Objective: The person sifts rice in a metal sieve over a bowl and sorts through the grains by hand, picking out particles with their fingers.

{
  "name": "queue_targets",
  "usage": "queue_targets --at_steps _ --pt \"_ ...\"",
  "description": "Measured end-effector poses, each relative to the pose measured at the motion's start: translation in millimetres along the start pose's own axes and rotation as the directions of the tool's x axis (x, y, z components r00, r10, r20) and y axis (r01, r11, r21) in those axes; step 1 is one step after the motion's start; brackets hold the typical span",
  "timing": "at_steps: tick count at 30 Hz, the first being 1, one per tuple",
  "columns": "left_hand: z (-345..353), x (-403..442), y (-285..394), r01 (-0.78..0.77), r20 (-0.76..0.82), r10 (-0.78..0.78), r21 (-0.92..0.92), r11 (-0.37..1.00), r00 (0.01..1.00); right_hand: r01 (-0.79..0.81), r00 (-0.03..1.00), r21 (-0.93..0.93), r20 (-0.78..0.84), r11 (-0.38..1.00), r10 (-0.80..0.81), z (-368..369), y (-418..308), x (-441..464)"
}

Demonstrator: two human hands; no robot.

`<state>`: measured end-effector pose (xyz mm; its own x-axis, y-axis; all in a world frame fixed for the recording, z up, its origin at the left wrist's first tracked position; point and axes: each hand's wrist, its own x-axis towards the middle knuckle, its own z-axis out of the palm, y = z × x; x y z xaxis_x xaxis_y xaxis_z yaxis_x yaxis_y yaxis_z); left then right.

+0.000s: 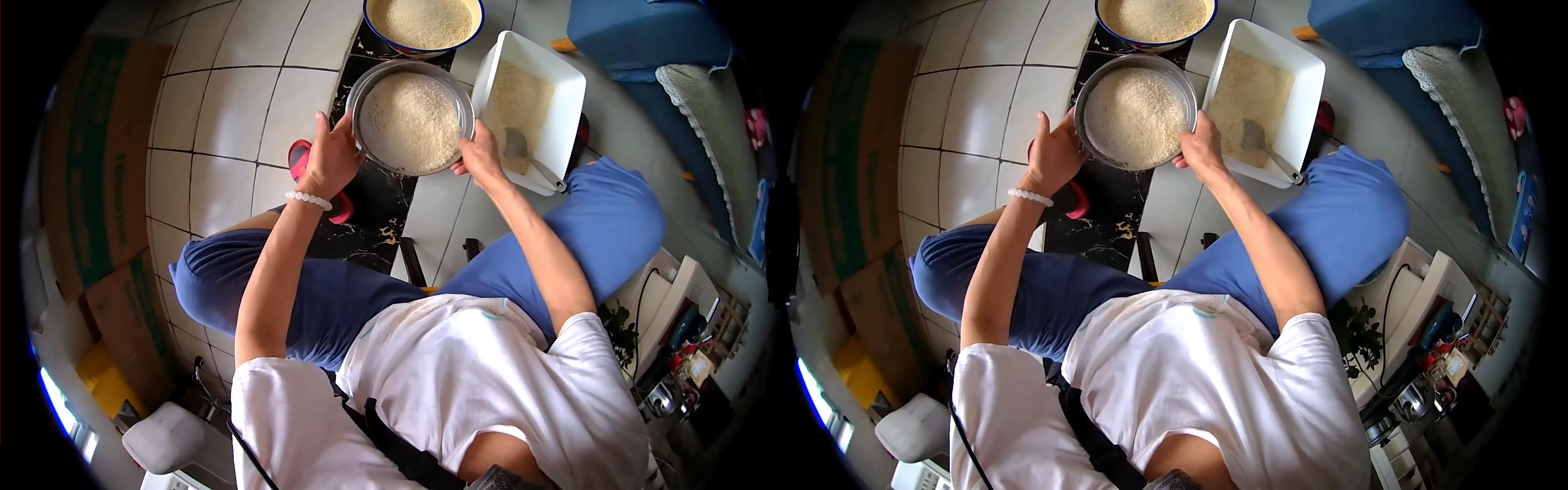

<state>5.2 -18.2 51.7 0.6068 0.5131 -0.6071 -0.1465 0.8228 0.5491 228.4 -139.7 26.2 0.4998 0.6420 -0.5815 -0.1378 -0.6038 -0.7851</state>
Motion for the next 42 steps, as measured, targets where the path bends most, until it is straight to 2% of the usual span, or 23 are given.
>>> queue_targets --at_steps 3,4,6,9,11,14,16,17,18,20,22,24,25,26,27,29,30,32,34,35,38,40,42 --pt "-27 12 7 -0.142 -0.142 0.145 0.031 0.989 0.979 0.030 0.998 0.057 -0.051 0.998 -0.027 -16 -3 9" --pt "-33 15 5 -0.146 -0.192 0.144 0.004 0.989 0.971 0.055 0.996 0.079 -0.076 0.995 -0.049 -16 -5 9" --pt "-28 20 -15 -0.082 -0.167 0.079 -0.011 0.997 0.983 0.041 0.999 0.007 -0.022 0.999 -0.041 -1 -6 -4" --pt "-73 45 -48 -0.343 0.156 0.306 0.363 0.866 0.939 0.036 0.999 -0.034 0.010 0.999 -0.036 -1 -7 -6" --pt "-22 17 -1 -0.119 -0.143 0.109 -0.060 0.991 0.984 0.019 0.999 0.009 -0.045 1.000 -0.018 -13 -7 12" --pt "-31 24 -3 -0.161 -0.338 0.150 -0.007 0.987 0.929 0.043 0.997 0.045 -0.068 0.998 -0.040 -12 -4 8" --pt "-15 22 -21 -0.107 0.042 0.105 0.044 0.993 0.994 0.070 0.997 -0.080 0.031 0.994 -0.068 7 -3 -7" --pt "-8 15 -21 -0.137 0.070 0.139 -0.039 0.990 0.988 0.043 0.998 -0.046 0.038 0.998 -0.041 3 -3 -4" --pt "-6 5 -4 -0.017 0.056 0.019 -0.029 0.999 0.998 0.013 0.999 -0.014 0.048 1.000 -0.012 -4 -2 1" --pt "-22 16 3 -0.135 -0.137 0.136 0.015 0.991 0.981 0.003 1.000 0.044 -0.020 0.999 -0.002 -17 -6 14" --pt "-31 19 9 -0.173 -0.208 0.179 0.043 0.984 0.962 0.052 0.996 0.059 -0.068 0.997 -0.048 -21 -5 14" --pt "-21 15 -3 -0.103 -0.100 0.106 0.041 0.994 0.989 0.020 1.000 -0.033 -0.007 0.999 -0.020 -6 -7 2" --pt "-22 26 -13 -0.216 0.298 0.131 0.273 0.937 0.946 0.047 0.999 -0.079 0.025 0.996 -0.045 4 -12 -11" --pt "-30 29 -21 -0.129 0.228 0.129 -0.013 0.992 0.965 0.042 0.998 -0.019 0.036 0.999 -0.041 2 -8 -8" --pt "-55 34 -24 -0.260 0.184 0.220 0.239 0.935 0.958 0.002 1.000 -0.007 0.024 1.000 -0.002 -2 -7 -5" --pt "-29 18 7 -0.162 -0.105 0.162 0.012 0.987 0.981 -0.007 1.000 0.052 -0.015 0.999 0.007 -17 -3 17" --pt "-31 20 11 -0.191 -0.204 0.192 0.024 0.981 0.960 -0.014 1.000 0.044 -0.023 0.999 0.015 -21 -2 12" --pt "-36 22 4 -0.174 -0.233 0.176 0.029 0.984 0.956 0.021 0.999 0.067 -0.034 0.997 -0.019 -18 -5 9" --pt "-11 17 -17 -0.075 0.006 0.076 -0.022 0.997 0.997 0.044 0.998 -0.040 0.051 0.998 -0.042 2 -12 -11" --pt "-17 21 -21 -0.101 0.063 0.102 -0.020 0.995 0.993 0.033 0.998 -0.029 0.050 0.999 -0.031 -1 -12 -8" --pt "-33 19 7 -0.168 -0.071 0.170 0.028 0.985 0.983 -0.001 0.999 0.031 -0.050 1.000 0.003 -17 -9 12" --pt "-39 22 11 -0.203 -0.214 0.211 0.060 0.977 0.954 0.089 0.995 0.070 -0.049 0.994 -0.085 -24 -8 12" --pt "-30 24 -7 -0.132 -0.112 0.133 0.015 0.991 0.985 0.022 1.000 -0.001 0.012 1.000 -0.022 -9 -8 0"
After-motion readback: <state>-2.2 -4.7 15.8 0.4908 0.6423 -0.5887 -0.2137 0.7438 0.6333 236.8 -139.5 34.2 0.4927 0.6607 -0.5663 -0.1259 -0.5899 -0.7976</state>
